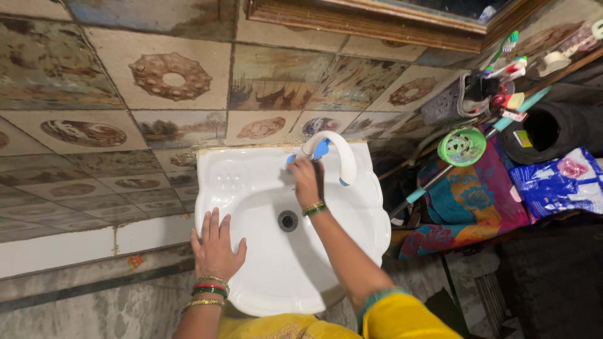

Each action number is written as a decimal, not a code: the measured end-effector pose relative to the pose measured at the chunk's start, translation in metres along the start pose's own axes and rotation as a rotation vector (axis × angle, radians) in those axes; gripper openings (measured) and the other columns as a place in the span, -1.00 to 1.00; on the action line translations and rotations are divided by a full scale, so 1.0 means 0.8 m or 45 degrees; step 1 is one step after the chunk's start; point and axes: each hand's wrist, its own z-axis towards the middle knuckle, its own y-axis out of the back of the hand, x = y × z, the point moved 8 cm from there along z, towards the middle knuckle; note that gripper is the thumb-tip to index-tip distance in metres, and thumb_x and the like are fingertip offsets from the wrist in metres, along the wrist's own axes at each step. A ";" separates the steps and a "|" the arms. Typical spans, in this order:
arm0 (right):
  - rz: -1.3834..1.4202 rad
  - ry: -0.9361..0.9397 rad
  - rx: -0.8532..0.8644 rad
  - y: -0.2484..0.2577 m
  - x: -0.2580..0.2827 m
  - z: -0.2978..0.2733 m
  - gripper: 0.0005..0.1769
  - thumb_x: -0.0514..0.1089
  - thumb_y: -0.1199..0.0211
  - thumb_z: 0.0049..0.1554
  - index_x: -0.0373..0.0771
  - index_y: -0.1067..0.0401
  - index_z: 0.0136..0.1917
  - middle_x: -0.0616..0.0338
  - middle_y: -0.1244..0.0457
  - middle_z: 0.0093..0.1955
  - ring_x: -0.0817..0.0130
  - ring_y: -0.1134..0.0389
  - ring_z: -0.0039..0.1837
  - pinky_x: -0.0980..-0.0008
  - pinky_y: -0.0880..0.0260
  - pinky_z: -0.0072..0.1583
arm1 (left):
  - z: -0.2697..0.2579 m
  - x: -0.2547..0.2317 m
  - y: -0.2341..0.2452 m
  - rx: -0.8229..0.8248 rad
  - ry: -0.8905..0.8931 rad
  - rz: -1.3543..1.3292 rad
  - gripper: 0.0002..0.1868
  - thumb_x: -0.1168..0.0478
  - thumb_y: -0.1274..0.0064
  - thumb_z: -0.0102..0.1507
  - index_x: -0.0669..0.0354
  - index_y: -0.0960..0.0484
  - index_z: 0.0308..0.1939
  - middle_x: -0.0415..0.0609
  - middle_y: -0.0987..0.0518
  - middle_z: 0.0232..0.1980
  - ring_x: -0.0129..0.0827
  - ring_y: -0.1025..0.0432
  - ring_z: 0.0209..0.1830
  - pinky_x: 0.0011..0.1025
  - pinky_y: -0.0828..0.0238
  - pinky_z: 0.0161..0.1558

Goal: The person scrubs a white ceramic sink and its faucet with a cleaning pad, using their hands to wipe all surfaces of the basin and the hardware.

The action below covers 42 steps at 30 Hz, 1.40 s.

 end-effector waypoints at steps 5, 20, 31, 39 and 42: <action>1.074 -1.098 -0.436 -0.025 -0.135 -0.021 -0.59 -0.11 -0.10 0.33 -0.36 -0.27 0.35 0.04 -0.27 0.24 0.23 -0.31 0.23 0.17 -0.36 0.30 | 0.001 -0.004 0.000 0.020 0.010 0.058 -0.22 -0.19 -0.06 0.11 -0.04 -0.35 0.37 0.01 -0.14 0.57 -0.17 0.06 0.61 0.17 0.10 0.46; 0.540 -0.719 -0.284 -0.025 -0.123 0.008 -0.57 -0.23 -0.09 0.35 -0.31 -0.29 0.47 -0.10 -0.23 0.43 -0.02 -0.28 0.46 0.06 -0.22 0.54 | -0.001 -0.007 0.000 0.007 -0.011 0.028 -0.23 -0.17 -0.09 0.10 0.00 -0.39 0.35 0.05 -0.15 0.55 -0.13 0.06 0.61 0.23 0.11 0.44; 0.177 -0.741 -0.251 -0.018 -0.150 -0.077 -0.67 -0.18 -0.19 0.17 -0.23 -0.54 0.19 0.00 -0.42 0.13 0.09 -0.35 0.27 -0.10 0.06 0.42 | -0.012 -0.003 -0.001 -0.017 -0.015 -0.014 -0.23 -0.18 -0.11 0.08 0.02 -0.44 0.32 0.06 -0.17 0.56 -0.13 0.05 0.62 0.21 0.12 0.45; 0.174 -0.513 -0.250 -0.090 -0.033 -0.105 -0.65 -0.27 -0.13 0.24 -0.44 -0.41 0.26 -0.18 -0.28 0.31 -0.15 -0.27 0.35 0.08 -0.20 0.41 | 0.006 -0.008 0.003 -0.073 -0.022 -0.023 -0.26 -0.16 -0.11 0.09 0.03 -0.46 0.30 0.07 -0.20 0.55 -0.13 0.02 0.61 0.22 0.09 0.45; 0.328 -0.170 -0.034 -0.095 0.002 -0.107 -0.62 -0.31 -0.10 0.19 -0.37 -0.40 0.27 -0.09 -0.29 0.30 -0.10 -0.30 0.37 0.09 -0.23 0.46 | -0.003 -0.008 0.006 -0.046 -0.015 -0.023 -0.28 -0.17 -0.11 0.09 0.02 -0.46 0.28 0.06 -0.20 0.54 -0.13 0.03 0.60 0.22 0.09 0.44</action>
